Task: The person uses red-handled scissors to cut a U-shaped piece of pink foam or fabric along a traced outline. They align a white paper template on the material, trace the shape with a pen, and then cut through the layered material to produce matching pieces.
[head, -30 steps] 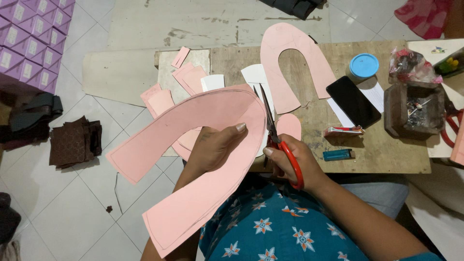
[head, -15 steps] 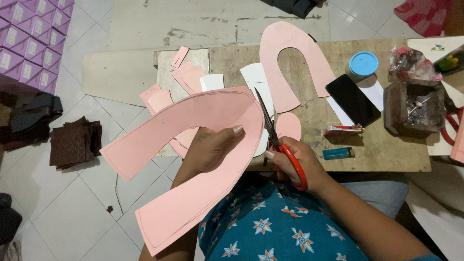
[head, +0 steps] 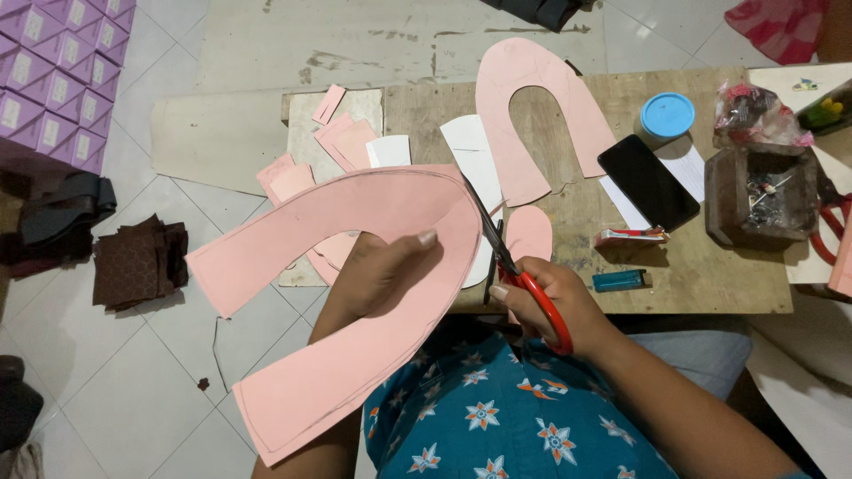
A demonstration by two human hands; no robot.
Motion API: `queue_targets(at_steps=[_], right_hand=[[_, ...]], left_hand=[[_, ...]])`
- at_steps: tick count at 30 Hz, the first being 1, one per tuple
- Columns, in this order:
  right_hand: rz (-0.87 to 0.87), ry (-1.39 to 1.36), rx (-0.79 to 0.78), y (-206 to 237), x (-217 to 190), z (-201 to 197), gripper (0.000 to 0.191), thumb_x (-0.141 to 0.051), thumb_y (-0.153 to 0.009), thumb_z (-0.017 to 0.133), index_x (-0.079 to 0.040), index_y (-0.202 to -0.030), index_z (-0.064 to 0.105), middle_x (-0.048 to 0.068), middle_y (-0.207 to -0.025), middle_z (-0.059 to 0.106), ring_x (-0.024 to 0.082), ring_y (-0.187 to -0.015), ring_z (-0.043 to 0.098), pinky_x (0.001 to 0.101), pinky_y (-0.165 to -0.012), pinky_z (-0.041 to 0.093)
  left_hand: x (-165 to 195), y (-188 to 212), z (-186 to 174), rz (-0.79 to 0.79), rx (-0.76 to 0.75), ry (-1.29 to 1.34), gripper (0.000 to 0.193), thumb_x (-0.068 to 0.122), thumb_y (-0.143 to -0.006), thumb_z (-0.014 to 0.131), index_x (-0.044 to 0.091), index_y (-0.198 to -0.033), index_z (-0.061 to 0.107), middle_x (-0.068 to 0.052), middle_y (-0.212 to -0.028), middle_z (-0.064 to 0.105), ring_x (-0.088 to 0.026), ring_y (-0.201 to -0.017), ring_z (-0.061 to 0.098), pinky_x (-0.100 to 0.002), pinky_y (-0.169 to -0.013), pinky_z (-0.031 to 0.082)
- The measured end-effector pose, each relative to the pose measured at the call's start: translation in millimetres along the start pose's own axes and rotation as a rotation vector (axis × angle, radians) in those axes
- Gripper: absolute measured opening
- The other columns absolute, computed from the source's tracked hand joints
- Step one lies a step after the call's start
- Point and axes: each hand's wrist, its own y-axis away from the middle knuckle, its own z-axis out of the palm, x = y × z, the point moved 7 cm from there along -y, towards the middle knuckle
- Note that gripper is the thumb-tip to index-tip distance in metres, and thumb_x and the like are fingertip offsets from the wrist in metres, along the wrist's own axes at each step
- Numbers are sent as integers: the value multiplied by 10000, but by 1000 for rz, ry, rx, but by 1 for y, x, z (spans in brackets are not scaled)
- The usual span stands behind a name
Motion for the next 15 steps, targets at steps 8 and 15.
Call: queue_targets(at_steps=[8,15], right_hand=[[41,-28,32,2,4,6,310,-277,-872,718,-22,-1038,661,44,-714,650,119,-594,607,279,-545,515],[-59,-32,-6,-4,-2,9,392,-266,-889,693,-17,-1182,617,29,-820,638,109,-695,608,273,-626,545]], left_hand=[[-8,2,4,-21,-13,10,228,106,-1004,603,-68,-1151,613,-162,-1063,665,-210,-958,655,-373,-912,550],[-12,3,7,-30,-21,16,227,111,-1005,600,-66,-1145,615,-161,-1052,665,-211,-941,655,-374,-895,550]])
